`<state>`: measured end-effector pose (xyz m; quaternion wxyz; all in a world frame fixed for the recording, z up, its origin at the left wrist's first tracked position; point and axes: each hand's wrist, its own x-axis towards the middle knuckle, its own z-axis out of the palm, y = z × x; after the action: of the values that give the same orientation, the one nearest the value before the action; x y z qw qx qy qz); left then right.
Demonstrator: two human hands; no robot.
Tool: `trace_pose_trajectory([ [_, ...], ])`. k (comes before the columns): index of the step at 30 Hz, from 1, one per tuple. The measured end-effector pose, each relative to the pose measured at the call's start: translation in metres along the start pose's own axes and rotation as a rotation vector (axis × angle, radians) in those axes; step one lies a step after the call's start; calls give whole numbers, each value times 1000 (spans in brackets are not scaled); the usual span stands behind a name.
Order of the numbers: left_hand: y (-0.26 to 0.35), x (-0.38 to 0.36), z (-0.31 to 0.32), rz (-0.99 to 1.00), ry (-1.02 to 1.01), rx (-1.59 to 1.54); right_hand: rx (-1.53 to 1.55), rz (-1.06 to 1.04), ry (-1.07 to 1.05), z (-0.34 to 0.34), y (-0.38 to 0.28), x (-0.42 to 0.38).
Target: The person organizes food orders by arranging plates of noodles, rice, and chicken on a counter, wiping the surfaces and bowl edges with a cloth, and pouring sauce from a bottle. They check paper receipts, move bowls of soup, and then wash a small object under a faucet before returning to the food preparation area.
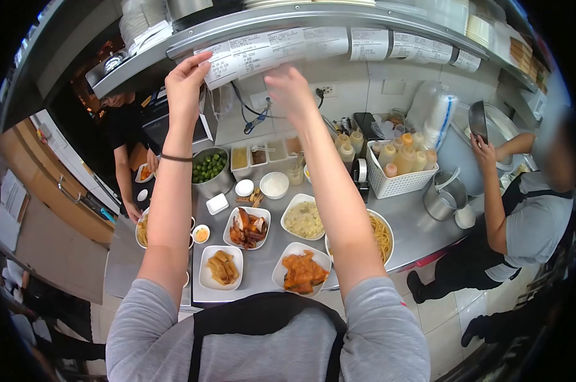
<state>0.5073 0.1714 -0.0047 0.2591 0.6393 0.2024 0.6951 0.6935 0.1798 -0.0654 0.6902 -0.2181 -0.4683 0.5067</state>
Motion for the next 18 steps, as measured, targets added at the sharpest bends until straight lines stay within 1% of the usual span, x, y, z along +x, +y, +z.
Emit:
trace_pose_trajectory([
  [1, 1, 1, -1, 0, 3, 4, 121, 39, -5, 5, -4, 1],
  [3, 5, 2, -7, 48, 64, 327, 116, 59, 6, 8, -5, 2],
  [4, 5, 1, -12, 74, 103, 348, 110, 75, 22, 9, -4, 1],
  [7, 1, -5, -25, 34, 121, 274, 92, 86, -29, 6, -2, -6],
  [9, -1, -4, -24, 144, 145, 389, 99, 81, -73, -1, 3, -4],
  [11, -1, -2, -20, 180, 155, 323, 107, 79, -112, -7, 7, 2],
  [12, 1, -1, -20, 161, 126, 316, 83, 78, -64, -7, 5, 2],
  [13, -5, 3, -25, 207, 132, 435, 58, 83, -10, -5, 3, 0],
  [15, -18, 8, -32, 282, 149, 298, -15, 50, -59, -5, -2, -2],
  [17, 5, -7, -21, 100, 175, 92, 169, -5, -130, -29, 24, 19],
  [18, 14, -15, -19, 48, 194, 150, 138, -3, -181, -36, 23, 18],
])
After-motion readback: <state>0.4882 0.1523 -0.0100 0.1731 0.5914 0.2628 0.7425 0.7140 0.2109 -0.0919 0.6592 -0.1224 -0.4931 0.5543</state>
